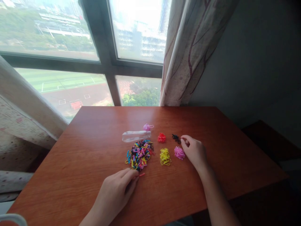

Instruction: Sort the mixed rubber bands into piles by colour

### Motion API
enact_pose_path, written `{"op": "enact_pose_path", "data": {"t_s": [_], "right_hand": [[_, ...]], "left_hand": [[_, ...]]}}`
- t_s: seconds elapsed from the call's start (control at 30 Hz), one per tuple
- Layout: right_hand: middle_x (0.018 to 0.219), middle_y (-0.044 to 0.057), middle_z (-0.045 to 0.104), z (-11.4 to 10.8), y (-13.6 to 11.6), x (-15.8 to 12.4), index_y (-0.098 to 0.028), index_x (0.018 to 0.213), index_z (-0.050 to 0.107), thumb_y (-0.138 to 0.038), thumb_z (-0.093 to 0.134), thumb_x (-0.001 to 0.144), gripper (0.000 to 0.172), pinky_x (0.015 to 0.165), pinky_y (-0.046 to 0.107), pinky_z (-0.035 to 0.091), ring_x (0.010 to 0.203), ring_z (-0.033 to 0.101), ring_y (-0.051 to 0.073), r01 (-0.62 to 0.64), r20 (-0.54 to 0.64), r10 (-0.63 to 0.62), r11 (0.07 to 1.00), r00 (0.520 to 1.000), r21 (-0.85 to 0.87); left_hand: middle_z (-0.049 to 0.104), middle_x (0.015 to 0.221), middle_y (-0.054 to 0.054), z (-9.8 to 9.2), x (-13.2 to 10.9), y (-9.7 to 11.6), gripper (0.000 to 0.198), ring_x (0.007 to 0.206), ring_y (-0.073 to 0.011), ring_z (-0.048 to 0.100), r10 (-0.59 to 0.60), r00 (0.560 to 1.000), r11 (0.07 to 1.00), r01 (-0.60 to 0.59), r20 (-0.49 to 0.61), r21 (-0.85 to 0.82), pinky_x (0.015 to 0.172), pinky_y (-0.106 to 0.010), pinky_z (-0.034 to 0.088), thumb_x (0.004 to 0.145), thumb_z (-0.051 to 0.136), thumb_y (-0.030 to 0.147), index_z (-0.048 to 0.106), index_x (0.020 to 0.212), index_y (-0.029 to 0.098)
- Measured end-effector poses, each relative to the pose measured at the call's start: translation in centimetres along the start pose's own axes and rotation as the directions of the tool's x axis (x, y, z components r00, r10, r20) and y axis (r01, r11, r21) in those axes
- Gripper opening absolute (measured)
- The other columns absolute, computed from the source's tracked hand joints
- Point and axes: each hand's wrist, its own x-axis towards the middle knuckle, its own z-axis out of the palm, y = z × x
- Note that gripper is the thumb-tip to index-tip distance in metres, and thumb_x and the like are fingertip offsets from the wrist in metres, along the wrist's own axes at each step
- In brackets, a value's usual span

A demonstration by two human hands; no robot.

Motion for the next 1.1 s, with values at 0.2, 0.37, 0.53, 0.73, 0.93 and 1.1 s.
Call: {"op": "enact_pose_path", "data": {"t_s": [0.2,0.37,0.53,0.73,0.93,1.1], "right_hand": [[0.074,0.003,0.071,-0.5,-2.2,-3.4,-0.022,0.093,0.072,-0.035,0.051,0.092,0.025,0.063,0.025,0.044,0.064,0.066,0.018,-0.021,-0.079,0.04,0.974,0.996,0.226],[0.082,0.003,0.073,-0.1,-5.8,-7.8,-0.022,0.092,0.07,-0.029,0.049,0.094,0.023,0.062,0.022,0.049,0.066,0.067,0.016,0.025,-0.054,-0.002,0.906,0.999,0.423],[0.078,0.001,0.07,1.3,-8.8,-10.9,-0.023,0.093,0.068,-0.02,0.048,0.093,0.02,0.063,0.022,0.047,0.068,0.066,0.015,0.092,0.056,-0.133,0.879,0.99,0.467],[0.08,0.002,0.071,2.0,-9.5,-11.4,-0.022,0.092,0.068,-0.017,0.048,0.092,0.02,0.07,0.023,0.046,0.073,0.067,0.016,0.155,0.094,-0.224,0.869,0.97,0.469],[0.079,0.001,0.07,1.5,-9.6,-11.2,-0.023,0.092,0.068,-0.015,0.048,0.09,0.021,0.07,0.023,0.045,0.073,0.066,0.016,0.139,0.12,-0.22,0.87,0.968,0.474],[0.079,0.001,0.069,1.3,-9.7,-11.2,-0.023,0.091,0.067,-0.014,0.048,0.09,0.021,0.069,0.024,0.043,0.073,0.065,0.016,0.121,0.14,-0.215,0.863,0.966,0.491]], "left_hand": [[0.071,0.081,0.002,-0.2,-0.2,0.0,0.017,0.065,-0.0117,0.066,-0.016,0.999,0.992,0.011,-0.044,-0.125,0.06,-0.02,0.048,0.093,0.048,0.018,0.063,0.095,0.025],[0.068,0.074,0.004,-0.7,1.4,0.7,0.015,0.056,-0.0096,0.06,-0.046,0.998,0.988,0.039,-0.043,-0.149,0.055,-0.019,0.044,0.095,0.049,0.023,0.064,0.095,0.025],[0.072,0.085,0.001,-2.2,6.8,1.9,0.016,0.07,-0.0138,0.067,-0.032,0.998,0.998,0.029,-0.049,-0.047,0.061,-0.023,0.045,0.095,0.049,0.026,0.065,0.093,0.023],[0.073,0.085,-0.003,-2.3,13.9,3.5,0.021,0.071,-0.0196,0.068,-0.027,0.99,0.974,-0.006,0.14,0.228,0.058,-0.027,0.042,0.094,0.045,0.024,0.065,0.09,0.021],[0.072,0.08,-0.011,-0.9,17.6,3.2,0.017,0.072,-0.0239,0.069,0.02,0.967,0.953,-0.095,0.255,0.286,0.062,-0.031,0.046,0.088,0.052,0.016,0.068,0.082,0.017],[0.072,0.081,-0.009,0.0,19.2,2.7,0.015,0.076,-0.0229,0.069,0.06,0.952,0.946,-0.15,0.302,0.287,0.068,-0.031,0.047,0.086,0.056,0.014,0.069,0.082,0.019]]}}
